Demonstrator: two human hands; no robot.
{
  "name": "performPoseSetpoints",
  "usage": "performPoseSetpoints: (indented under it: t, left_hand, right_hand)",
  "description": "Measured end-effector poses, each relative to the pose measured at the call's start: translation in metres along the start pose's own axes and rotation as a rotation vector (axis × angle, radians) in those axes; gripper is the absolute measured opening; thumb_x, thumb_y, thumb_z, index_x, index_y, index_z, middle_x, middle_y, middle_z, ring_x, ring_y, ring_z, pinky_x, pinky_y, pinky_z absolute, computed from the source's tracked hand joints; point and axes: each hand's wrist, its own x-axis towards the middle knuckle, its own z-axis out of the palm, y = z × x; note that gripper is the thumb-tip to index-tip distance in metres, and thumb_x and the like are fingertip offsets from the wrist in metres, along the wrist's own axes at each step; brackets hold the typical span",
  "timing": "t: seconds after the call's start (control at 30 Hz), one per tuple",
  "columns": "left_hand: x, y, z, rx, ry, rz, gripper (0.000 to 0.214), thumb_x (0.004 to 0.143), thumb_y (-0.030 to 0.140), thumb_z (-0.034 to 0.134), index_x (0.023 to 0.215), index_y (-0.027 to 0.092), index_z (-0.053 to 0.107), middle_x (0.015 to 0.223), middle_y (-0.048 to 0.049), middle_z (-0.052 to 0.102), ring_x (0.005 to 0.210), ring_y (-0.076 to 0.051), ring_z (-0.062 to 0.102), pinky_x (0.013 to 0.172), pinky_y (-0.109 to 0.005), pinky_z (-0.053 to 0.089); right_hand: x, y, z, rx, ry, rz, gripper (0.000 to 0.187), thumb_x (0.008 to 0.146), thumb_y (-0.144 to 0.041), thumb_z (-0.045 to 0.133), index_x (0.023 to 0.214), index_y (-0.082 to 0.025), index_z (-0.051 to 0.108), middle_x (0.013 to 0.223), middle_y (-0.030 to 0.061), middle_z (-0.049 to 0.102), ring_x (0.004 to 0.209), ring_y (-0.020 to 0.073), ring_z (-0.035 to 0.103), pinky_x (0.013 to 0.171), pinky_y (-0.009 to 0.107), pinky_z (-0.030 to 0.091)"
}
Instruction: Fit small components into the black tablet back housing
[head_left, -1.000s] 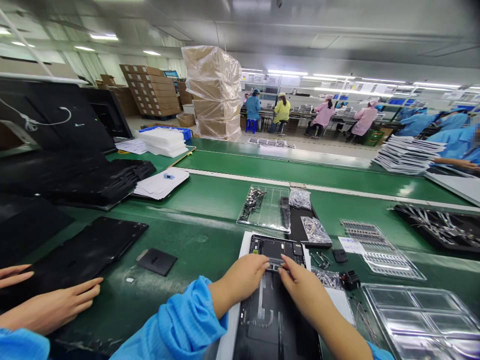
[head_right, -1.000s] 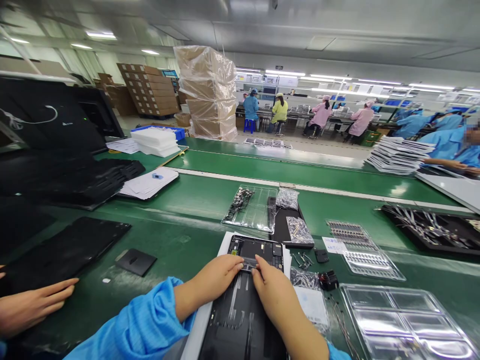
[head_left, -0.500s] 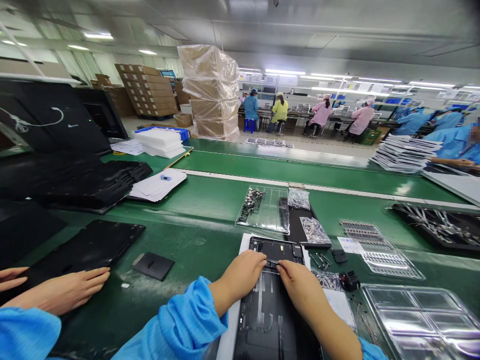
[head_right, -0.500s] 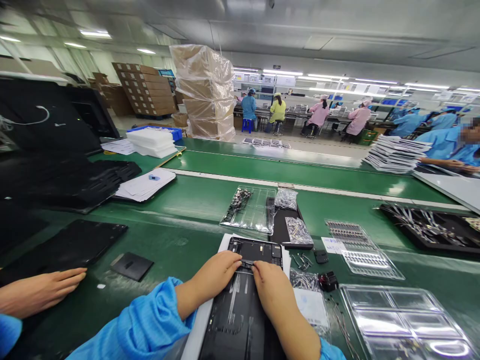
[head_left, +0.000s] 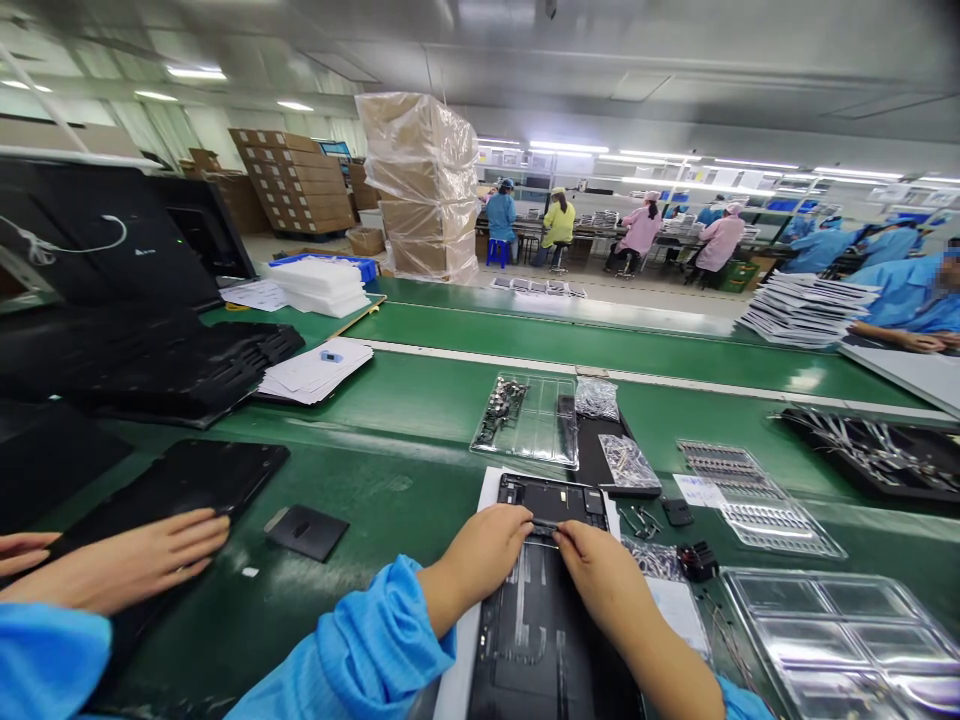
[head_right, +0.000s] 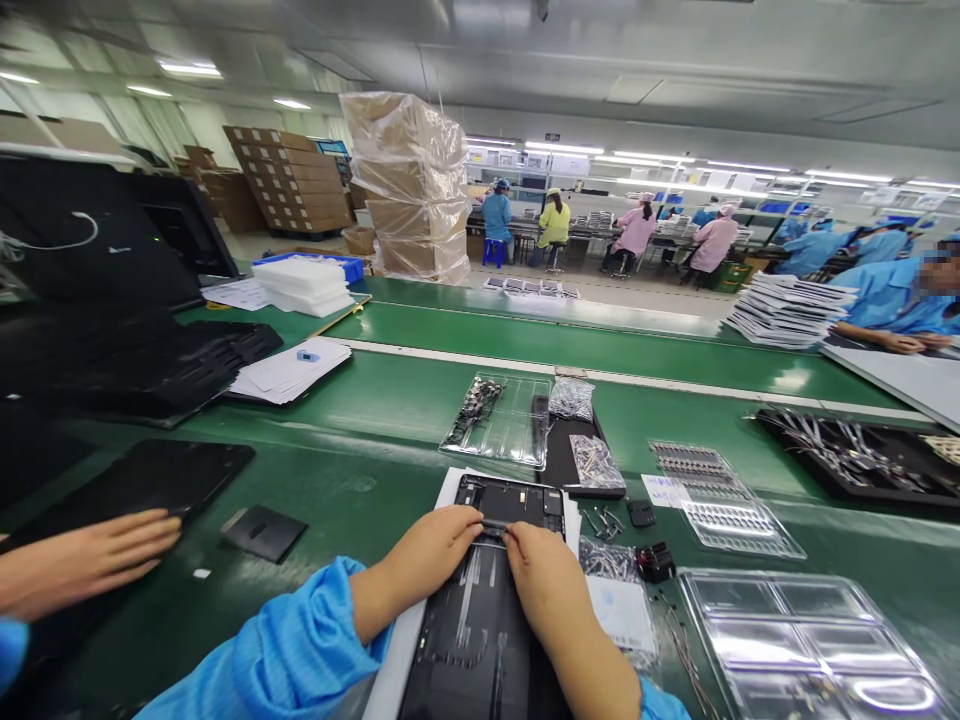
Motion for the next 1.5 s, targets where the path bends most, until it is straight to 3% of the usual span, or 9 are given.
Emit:
performPoseSetpoints:
  t: [0.3, 1.03, 1.17, 1.3, 1.5]
  left_hand:
    - [-0.004, 0.003, 0.001, 0.016, -0.016, -0.019, 0.021, 0.087, 0.025, 0.038, 0.088, 0.022, 0.059, 0.085, -0.0006, 0.065, 0.082, -0.017, 0.059, 0.072, -0.026, 0.043]
    - [0.0, 0.0, 0.0, 0.033, 0.002, -0.052, 0.026, 0.088, 0.03, 0.036, 0.096, 0.022, 0.059, 0.095, -0.0018, 0.065, 0.089, -0.018, 0.059, 0.077, -0.027, 0.044]
    - [-0.003, 0.007, -0.001, 0.04, 0.02, -0.062, 0.025, 0.089, 0.03, 0.035, 0.093, 0.022, 0.058, 0.091, -0.001, 0.065, 0.085, -0.016, 0.06, 0.074, -0.026, 0.045]
    - [-0.005, 0.014, 0.003, 0.084, 0.048, -0.079, 0.025, 0.089, 0.026, 0.033, 0.092, 0.019, 0.057, 0.089, -0.004, 0.065, 0.084, -0.019, 0.06, 0.075, -0.03, 0.046]
    - [-0.005, 0.017, 0.004, 0.144, 0.039, -0.016, 0.022, 0.089, 0.021, 0.033, 0.092, 0.02, 0.055, 0.091, -0.0037, 0.064, 0.087, -0.018, 0.059, 0.079, -0.03, 0.046]
  right_hand:
    - [0.0, 0.005, 0.005, -0.016, 0.028, 0.004, 0.027, 0.089, -0.026, 0.037, 0.092, -0.02, 0.063, 0.088, 0.0037, 0.066, 0.083, 0.0187, 0.059, 0.07, 0.026, 0.04]
    - [0.005, 0.008, 0.009, 0.011, 0.089, -0.025, 0.031, 0.088, -0.028, 0.036, 0.1, -0.019, 0.063, 0.098, 0.0057, 0.066, 0.09, 0.0217, 0.06, 0.078, 0.032, 0.045]
    - [0.005, 0.008, 0.014, 0.026, 0.166, -0.013, 0.032, 0.087, -0.028, 0.039, 0.107, -0.016, 0.06, 0.104, 0.007, 0.064, 0.096, 0.0217, 0.059, 0.084, 0.035, 0.046]
    - [0.005, 0.007, 0.022, -0.022, 0.307, -0.115, 0.031, 0.086, -0.024, 0.042, 0.109, -0.012, 0.06, 0.109, 0.0098, 0.062, 0.101, 0.0217, 0.056, 0.09, 0.035, 0.044]
    - [0.004, 0.006, 0.027, -0.101, 0.409, -0.176, 0.03, 0.085, -0.021, 0.042, 0.105, -0.012, 0.062, 0.107, 0.011, 0.063, 0.097, 0.0224, 0.058, 0.087, 0.036, 0.047]
